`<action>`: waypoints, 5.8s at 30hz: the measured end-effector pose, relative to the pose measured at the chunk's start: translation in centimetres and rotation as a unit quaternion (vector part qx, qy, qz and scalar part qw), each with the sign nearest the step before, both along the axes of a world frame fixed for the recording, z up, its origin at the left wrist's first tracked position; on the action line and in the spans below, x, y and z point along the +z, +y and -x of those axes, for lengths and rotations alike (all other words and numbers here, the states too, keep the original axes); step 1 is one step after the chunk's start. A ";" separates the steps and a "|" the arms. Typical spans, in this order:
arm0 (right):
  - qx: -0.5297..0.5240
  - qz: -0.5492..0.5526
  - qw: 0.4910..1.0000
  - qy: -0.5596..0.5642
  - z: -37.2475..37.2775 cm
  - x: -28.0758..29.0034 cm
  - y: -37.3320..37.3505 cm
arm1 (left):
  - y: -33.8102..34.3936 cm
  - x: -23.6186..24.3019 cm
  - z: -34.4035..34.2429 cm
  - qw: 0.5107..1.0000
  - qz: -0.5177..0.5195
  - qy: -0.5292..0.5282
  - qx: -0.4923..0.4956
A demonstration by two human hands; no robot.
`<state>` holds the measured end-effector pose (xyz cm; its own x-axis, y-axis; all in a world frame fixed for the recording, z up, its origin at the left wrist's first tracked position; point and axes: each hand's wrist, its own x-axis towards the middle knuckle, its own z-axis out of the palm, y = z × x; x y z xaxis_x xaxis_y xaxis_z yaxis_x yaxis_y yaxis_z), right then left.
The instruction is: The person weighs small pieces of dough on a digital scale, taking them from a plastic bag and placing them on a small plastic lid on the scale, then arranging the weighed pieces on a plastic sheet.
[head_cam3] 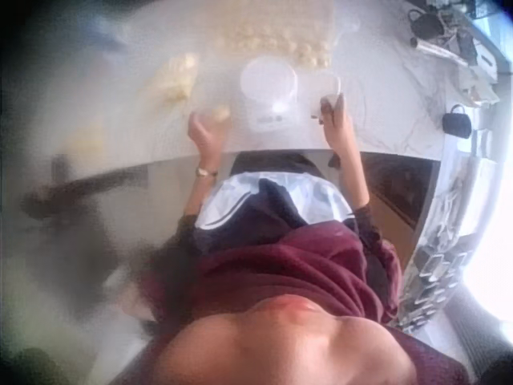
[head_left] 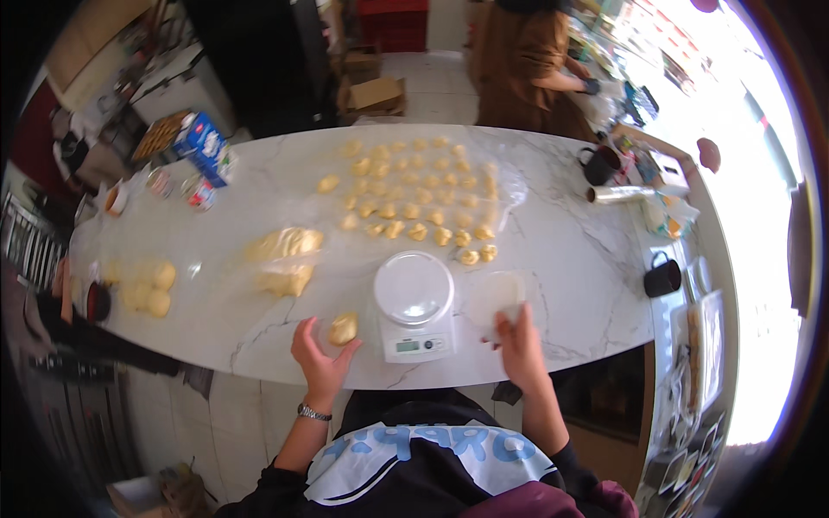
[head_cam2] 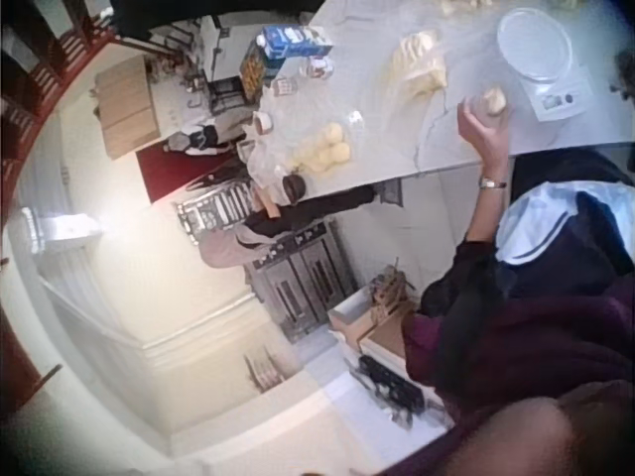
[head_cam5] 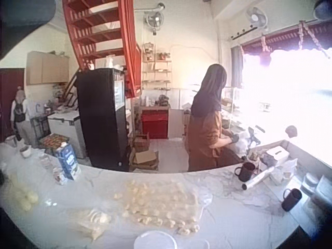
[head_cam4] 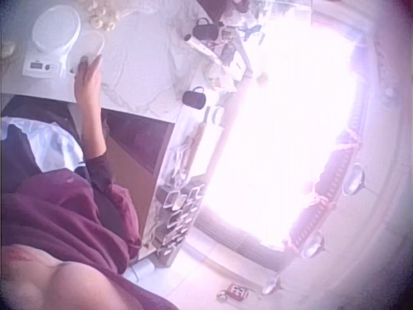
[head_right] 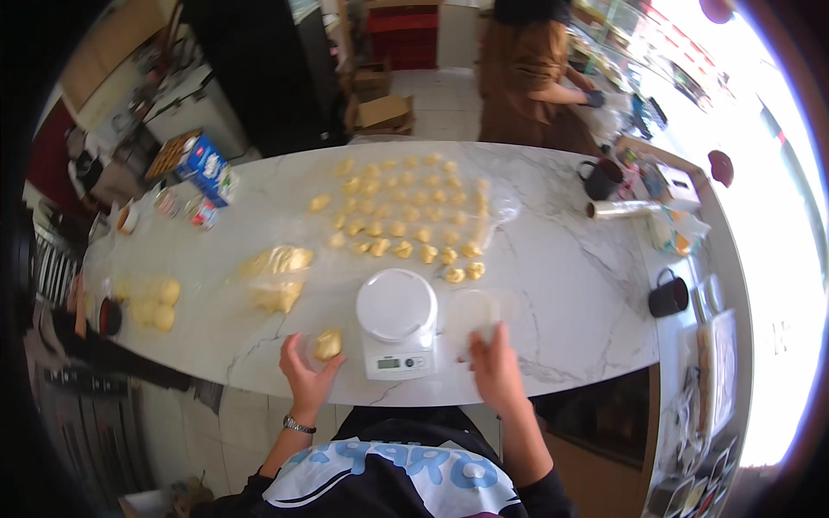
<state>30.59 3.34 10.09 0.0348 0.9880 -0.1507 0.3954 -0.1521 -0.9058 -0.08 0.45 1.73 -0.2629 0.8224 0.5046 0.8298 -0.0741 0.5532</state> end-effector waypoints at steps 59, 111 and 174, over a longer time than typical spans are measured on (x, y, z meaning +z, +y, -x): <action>-0.265 -0.114 0.957 0.010 -4.1 -8.9 4.1 | 1.1 0.3 0.5 0.992 0.048 0.024 -0.113; -0.183 0.002 0.903 0.390 -5.6 -0.9 28.2 | 20.7 7.9 -14.5 0.740 0.197 -0.094 -0.636; -0.036 -0.050 0.997 0.047 3.0 2.8 3.7 | 0.9 0.8 1.5 0.962 0.143 -0.127 -0.193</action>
